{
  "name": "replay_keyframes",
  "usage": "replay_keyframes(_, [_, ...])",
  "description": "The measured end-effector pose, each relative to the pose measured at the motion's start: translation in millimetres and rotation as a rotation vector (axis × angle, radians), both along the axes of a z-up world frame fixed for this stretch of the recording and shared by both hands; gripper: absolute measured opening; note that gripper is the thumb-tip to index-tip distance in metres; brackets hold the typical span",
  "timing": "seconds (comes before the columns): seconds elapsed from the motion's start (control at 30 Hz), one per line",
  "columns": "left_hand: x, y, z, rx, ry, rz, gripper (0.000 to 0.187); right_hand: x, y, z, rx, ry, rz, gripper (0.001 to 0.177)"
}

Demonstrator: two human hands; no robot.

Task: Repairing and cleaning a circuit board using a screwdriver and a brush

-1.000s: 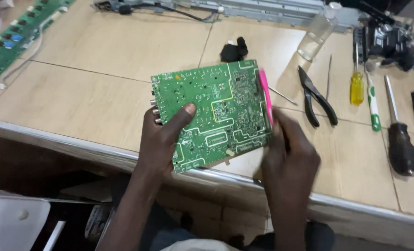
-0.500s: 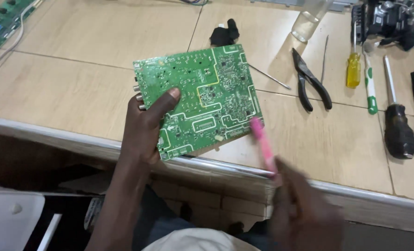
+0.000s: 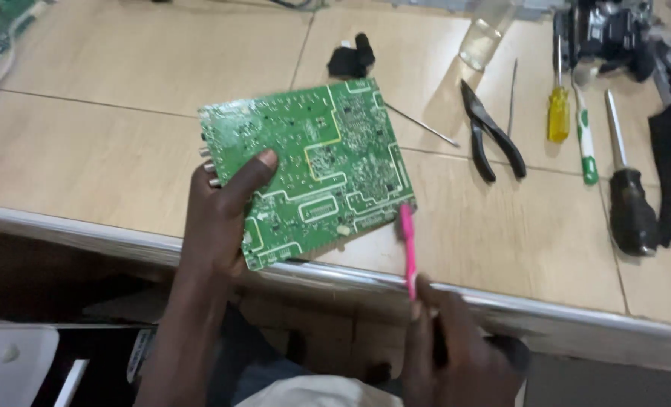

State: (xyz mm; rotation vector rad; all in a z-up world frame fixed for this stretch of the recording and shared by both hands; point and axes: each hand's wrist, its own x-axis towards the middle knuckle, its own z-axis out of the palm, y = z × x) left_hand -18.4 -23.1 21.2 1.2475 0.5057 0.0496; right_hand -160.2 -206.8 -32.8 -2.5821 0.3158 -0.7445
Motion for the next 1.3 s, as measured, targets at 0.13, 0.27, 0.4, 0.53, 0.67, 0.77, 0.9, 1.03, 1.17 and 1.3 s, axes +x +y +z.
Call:
replay_keyframes(0.13, [-2.8, 2.6, -3.0, 0.019, -0.054, -0.07, 0.04, -9.0, 7.4, 33.0, 0.52, 0.251, -0.171, 0.021])
replay_keyframes(0.27, [-4.0, -2.1, 9.4, 0.091, 0.023, -0.04, 0.045, 5.8, -14.4, -13.9, 0.163, 0.135, -0.068, 0.024])
replay_keyframes(0.4, [-3.9, -0.4, 4.1, 0.03, 0.01, -0.027, 0.038, -11.3, 25.5, -6.3, 0.4, 0.491, -0.041, 0.023])
replay_keyframes(0.53, [-2.1, 2.0, -5.4, -0.018, -0.06, -0.029, 0.036, -2.6, 15.8, 2.2, 0.461, 0.225, -0.105, 0.024])
replay_keyframes(0.67, [-3.8, 3.4, -1.0, -0.014, -0.011, -0.042, 0.034, -12.1, 19.6, -8.7, 0.64, 0.274, 0.089, 0.028])
replay_keyframes(0.77, [-2.7, 2.8, -5.7, -0.067, -0.044, 0.012, 0.042, 9.2, 11.3, 10.4, 0.541, 0.132, -0.067, 0.027])
replay_keyframes(0.9, [3.5, 10.2, -15.2, -0.037, -0.104, -0.051, 0.036, 7.2, 14.6, 5.2, 0.597, 0.212, 0.051, 0.026])
replay_keyframes(1.03, [3.1, 8.3, -25.6, -0.091, -0.205, -0.098, 0.028, 9.5, 6.2, 5.6, 0.482, 0.207, 0.099, 0.022])
replay_keyframes(1.17, [2.8, 10.4, -21.2, -0.102, -0.208, -0.098, 0.033, 8.4, -2.1, 5.0, 0.461, 0.24, 0.165, 0.022])
replay_keyframes(1.3, [0.0, 12.7, -17.4, -0.018, -0.149, -0.091, 0.035, 27.3, -7.2, 14.9, 0.445, -0.006, 0.052, 0.017])
